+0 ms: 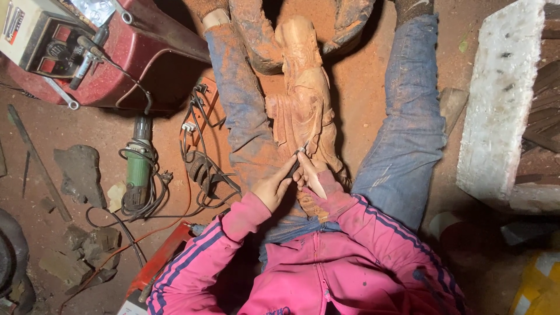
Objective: Carving intricate details into a wooden statue using a handheld rotary tool
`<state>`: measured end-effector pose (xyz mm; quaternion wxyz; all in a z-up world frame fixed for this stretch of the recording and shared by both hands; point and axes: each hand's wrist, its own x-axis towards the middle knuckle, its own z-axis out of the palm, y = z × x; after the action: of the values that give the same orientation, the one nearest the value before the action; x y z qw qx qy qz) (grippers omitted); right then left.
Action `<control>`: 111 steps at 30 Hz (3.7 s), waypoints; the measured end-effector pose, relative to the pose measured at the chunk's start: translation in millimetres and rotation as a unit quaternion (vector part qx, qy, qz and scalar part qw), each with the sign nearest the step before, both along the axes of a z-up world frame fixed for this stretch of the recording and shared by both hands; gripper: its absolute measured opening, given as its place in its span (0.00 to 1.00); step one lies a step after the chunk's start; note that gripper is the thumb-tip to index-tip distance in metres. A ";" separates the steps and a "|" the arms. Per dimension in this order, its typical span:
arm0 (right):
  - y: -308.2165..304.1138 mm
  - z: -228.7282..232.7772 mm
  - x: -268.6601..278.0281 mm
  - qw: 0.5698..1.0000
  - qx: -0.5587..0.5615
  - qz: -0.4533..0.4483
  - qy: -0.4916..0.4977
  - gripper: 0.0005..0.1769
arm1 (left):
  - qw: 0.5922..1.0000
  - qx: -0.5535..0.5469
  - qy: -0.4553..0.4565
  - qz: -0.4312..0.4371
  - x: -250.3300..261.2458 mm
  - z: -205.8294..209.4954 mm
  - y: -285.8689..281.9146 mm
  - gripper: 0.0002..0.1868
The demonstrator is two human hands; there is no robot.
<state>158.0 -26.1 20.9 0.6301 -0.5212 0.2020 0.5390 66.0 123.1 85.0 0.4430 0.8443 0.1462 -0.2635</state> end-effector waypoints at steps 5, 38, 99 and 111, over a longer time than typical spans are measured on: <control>-0.7 7.8 -0.3 1.000 0.001 0.007 0.003 0.29 | 1.000 -0.010 0.018 0.012 -6.8 -2.5 -1.6 0.33; -43.2 -19.9 7.9 0.912 -0.078 0.100 -0.390 0.26 | 0.958 -0.173 -0.078 0.214 -27.7 -38.9 -106.7 0.38; -33.7 27.4 66.5 0.885 -0.110 0.140 -0.430 0.31 | 0.938 -0.214 -0.073 0.264 33.6 -24.8 -113.6 0.40; -32.1 -14.7 66.9 0.779 -0.069 0.156 -0.603 0.26 | 0.908 -0.292 -0.070 0.291 37.5 -19.8 -110.3 0.40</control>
<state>224.9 -58.1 6.2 0.4924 -0.8065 -0.2668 0.1897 103.5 12.8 65.2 0.7362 0.6132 0.2705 -0.0941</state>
